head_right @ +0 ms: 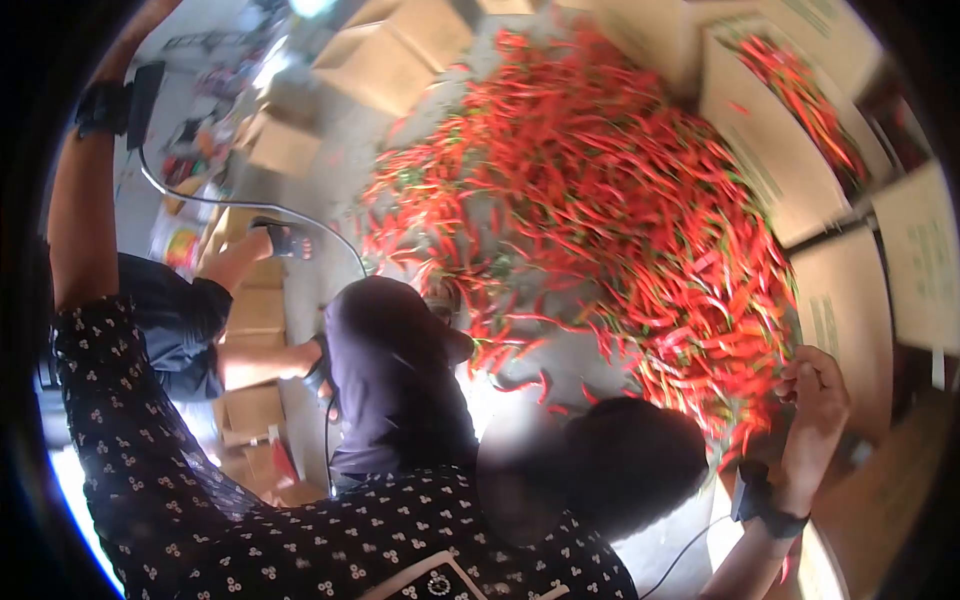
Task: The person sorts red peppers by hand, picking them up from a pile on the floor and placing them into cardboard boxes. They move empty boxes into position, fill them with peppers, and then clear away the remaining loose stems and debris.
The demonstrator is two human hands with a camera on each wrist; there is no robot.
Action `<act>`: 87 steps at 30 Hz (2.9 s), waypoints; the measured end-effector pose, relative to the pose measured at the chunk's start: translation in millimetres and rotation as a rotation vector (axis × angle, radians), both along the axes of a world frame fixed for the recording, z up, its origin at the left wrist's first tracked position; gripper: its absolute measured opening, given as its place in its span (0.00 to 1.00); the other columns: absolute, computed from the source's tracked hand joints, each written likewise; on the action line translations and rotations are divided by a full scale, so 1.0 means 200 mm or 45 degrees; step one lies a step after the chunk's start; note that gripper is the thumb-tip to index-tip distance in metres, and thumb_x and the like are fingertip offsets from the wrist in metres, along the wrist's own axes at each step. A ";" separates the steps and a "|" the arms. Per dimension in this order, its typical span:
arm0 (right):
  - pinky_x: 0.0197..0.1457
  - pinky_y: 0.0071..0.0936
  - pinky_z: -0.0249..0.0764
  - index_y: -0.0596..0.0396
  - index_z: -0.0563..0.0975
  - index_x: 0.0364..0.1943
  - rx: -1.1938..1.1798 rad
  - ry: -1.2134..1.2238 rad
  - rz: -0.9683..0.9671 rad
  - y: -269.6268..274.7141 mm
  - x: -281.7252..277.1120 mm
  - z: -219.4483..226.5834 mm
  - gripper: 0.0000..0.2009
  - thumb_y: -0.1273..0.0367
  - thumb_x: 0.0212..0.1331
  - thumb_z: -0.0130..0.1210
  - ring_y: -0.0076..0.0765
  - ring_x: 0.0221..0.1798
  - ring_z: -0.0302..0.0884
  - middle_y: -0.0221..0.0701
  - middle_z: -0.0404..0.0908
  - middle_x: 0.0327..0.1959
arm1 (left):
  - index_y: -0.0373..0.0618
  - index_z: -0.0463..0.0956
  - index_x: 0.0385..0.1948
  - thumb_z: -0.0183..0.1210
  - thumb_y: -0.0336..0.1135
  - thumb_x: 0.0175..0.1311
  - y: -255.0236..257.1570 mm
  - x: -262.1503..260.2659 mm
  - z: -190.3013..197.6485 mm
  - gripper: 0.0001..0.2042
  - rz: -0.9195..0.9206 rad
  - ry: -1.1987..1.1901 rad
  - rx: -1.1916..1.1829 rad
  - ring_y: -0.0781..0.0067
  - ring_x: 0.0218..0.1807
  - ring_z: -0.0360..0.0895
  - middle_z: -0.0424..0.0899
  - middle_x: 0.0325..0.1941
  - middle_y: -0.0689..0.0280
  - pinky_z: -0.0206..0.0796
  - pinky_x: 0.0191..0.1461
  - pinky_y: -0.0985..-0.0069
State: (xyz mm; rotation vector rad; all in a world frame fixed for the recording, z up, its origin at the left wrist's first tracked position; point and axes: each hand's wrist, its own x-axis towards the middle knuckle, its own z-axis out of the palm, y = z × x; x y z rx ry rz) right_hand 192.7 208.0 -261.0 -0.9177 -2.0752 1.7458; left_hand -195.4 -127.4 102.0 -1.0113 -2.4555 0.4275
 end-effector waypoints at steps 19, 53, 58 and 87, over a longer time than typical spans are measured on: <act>0.18 0.12 0.58 0.56 0.74 0.42 0.396 -0.507 0.292 0.02 -0.48 -0.11 0.09 0.67 0.63 0.49 0.15 0.20 0.65 0.25 0.69 0.22 | 0.42 0.65 0.60 0.60 0.55 0.55 -1.93 -0.07 -2.93 0.34 1.384 -0.944 0.931 0.51 0.66 0.61 0.67 0.63 0.46 0.55 0.67 0.56; 0.41 0.37 0.76 0.54 0.77 0.46 1.240 -1.035 0.990 -1.04 -2.01 0.34 0.14 0.66 0.57 0.58 0.50 0.38 0.79 0.44 0.80 0.39 | 0.55 0.59 0.65 0.56 0.32 0.49 -3.18 -2.37 -1.90 0.34 1.547 0.388 0.454 0.58 0.67 0.62 0.58 0.70 0.63 0.56 0.66 0.59; 0.37 0.33 0.76 0.54 0.77 0.47 1.224 -1.087 0.974 -1.03 -2.03 0.33 0.14 0.67 0.58 0.58 0.43 0.34 0.80 0.43 0.81 0.38 | 0.49 0.77 0.43 0.51 0.33 0.59 -3.21 -2.33 -1.95 0.12 1.649 -0.174 0.259 0.60 0.53 0.75 0.81 0.45 0.63 0.63 0.56 0.59; 0.63 0.41 0.65 0.60 0.65 0.61 0.656 -0.847 -0.465 0.18 -0.64 -0.87 0.42 0.41 0.51 0.55 0.54 0.61 0.69 0.52 0.71 0.58 | 0.43 0.81 0.29 0.62 0.26 0.41 -0.91 -0.31 -1.36 0.09 -0.286 -0.993 -0.266 0.54 0.31 0.72 0.73 0.26 0.58 0.66 0.34 0.61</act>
